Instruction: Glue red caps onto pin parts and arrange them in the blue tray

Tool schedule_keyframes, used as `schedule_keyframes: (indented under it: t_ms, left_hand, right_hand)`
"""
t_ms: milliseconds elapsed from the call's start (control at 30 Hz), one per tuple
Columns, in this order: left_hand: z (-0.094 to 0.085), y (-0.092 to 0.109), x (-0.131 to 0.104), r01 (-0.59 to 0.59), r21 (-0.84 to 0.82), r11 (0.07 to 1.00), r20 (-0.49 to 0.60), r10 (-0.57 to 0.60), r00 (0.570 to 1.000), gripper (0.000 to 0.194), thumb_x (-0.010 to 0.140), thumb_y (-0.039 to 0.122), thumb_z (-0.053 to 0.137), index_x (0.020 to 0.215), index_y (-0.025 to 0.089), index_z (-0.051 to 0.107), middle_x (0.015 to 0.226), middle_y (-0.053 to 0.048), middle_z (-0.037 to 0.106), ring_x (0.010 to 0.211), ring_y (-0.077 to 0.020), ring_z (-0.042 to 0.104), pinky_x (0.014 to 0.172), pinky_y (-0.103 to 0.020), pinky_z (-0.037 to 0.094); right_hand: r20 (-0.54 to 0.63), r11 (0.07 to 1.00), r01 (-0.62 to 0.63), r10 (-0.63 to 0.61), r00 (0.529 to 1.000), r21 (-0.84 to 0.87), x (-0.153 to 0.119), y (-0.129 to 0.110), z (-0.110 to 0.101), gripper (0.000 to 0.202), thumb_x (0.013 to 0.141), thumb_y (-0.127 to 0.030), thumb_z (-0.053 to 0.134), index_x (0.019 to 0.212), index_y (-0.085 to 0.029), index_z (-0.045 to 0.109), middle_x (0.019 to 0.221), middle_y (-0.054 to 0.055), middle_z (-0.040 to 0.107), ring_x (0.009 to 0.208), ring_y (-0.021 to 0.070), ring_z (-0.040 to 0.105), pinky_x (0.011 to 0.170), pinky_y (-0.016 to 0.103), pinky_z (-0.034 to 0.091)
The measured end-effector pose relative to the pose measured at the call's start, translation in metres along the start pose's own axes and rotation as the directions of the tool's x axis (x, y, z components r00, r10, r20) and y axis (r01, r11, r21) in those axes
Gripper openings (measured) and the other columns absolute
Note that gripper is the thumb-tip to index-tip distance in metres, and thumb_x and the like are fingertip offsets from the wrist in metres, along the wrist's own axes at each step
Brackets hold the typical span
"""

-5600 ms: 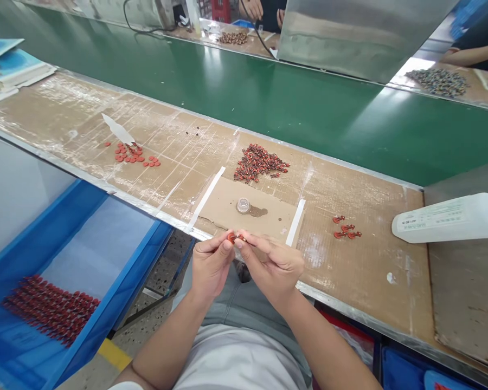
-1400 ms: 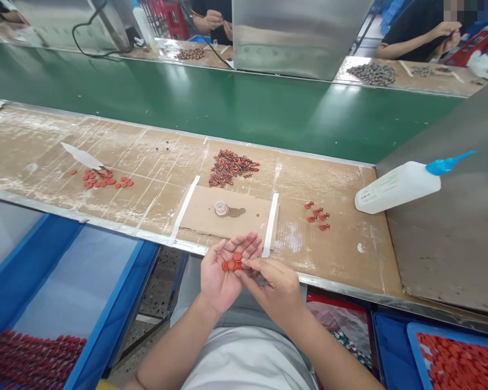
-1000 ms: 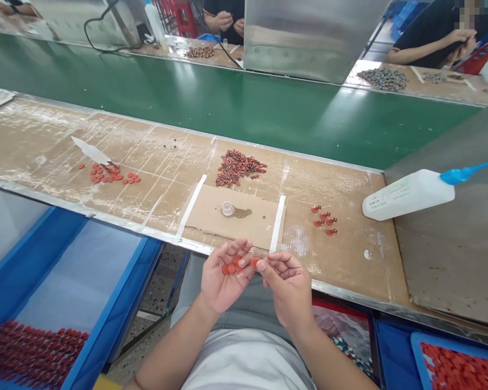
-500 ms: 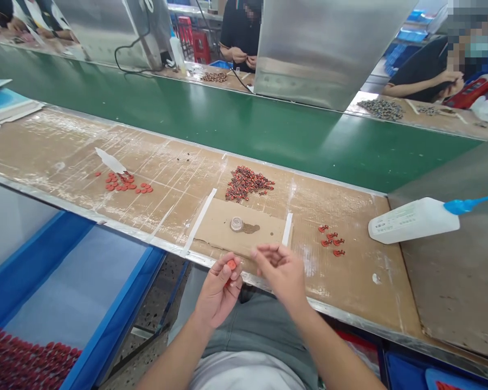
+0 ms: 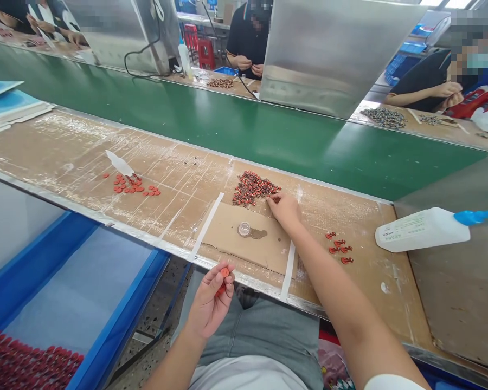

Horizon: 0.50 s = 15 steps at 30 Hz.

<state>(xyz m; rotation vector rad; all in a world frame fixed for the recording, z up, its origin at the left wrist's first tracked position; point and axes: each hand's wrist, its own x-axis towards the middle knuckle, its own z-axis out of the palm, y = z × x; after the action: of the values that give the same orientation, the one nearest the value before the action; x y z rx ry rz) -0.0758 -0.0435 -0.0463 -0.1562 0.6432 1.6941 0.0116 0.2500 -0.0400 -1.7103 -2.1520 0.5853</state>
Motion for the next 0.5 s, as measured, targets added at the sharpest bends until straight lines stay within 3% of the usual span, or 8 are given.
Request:
schedule_keyframes:
  t_ms: [200, 367, 500]
  left_hand:
    - [-0.003, 0.004, 0.003, -0.001, 0.012, 1.0, -0.023, 0.002, 1.0, 0.026, 0.072, 0.016, 0.082, 0.097, 0.014, 0.075, 0.098, -0.008, 0.072, 0.075, -0.0071, 0.066, 0.07, -0.014, 0.057]
    - [-0.004, 0.002, 0.002, 0.008, 0.019, 1.0, -0.024, -0.008, 1.0, 0.026, 0.072, 0.017, 0.082, 0.097, 0.014, 0.075, 0.099, -0.008, 0.073, 0.075, -0.0072, 0.066, 0.071, -0.015, 0.057]
    - [-0.004, 0.001, 0.0, 0.011, 0.018, 1.0, -0.019, -0.01, 1.0, 0.026, 0.072, 0.017, 0.082, 0.097, 0.014, 0.075, 0.099, -0.008, 0.073, 0.076, -0.0071, 0.066, 0.071, -0.014, 0.057]
  right_hand:
    - [0.038, 1.0, 0.002, -0.002, 0.999, 0.02, 0.012, 0.003, -0.001, 0.024, 0.079, -0.042, 0.064, 0.088, -0.023, 0.075, 0.085, 0.004, 0.074, 0.074, 0.0181, 0.064, 0.067, 0.028, 0.044]
    - [0.064, 0.999, -0.041, 0.042, 0.997, -0.013, 0.02, -0.003, -0.006, 0.028, 0.078, -0.047, 0.065, 0.076, -0.021, 0.074, 0.074, 0.005, 0.071, 0.067, 0.0187, 0.062, 0.064, 0.029, 0.045]
    - [0.085, 0.999, 0.042, -0.039, 0.996, -0.028, 0.026, -0.009, -0.003, 0.015, 0.074, -0.034, 0.072, 0.076, -0.019, 0.071, 0.076, 0.005, 0.071, 0.07, 0.018, 0.063, 0.07, 0.03, 0.049]
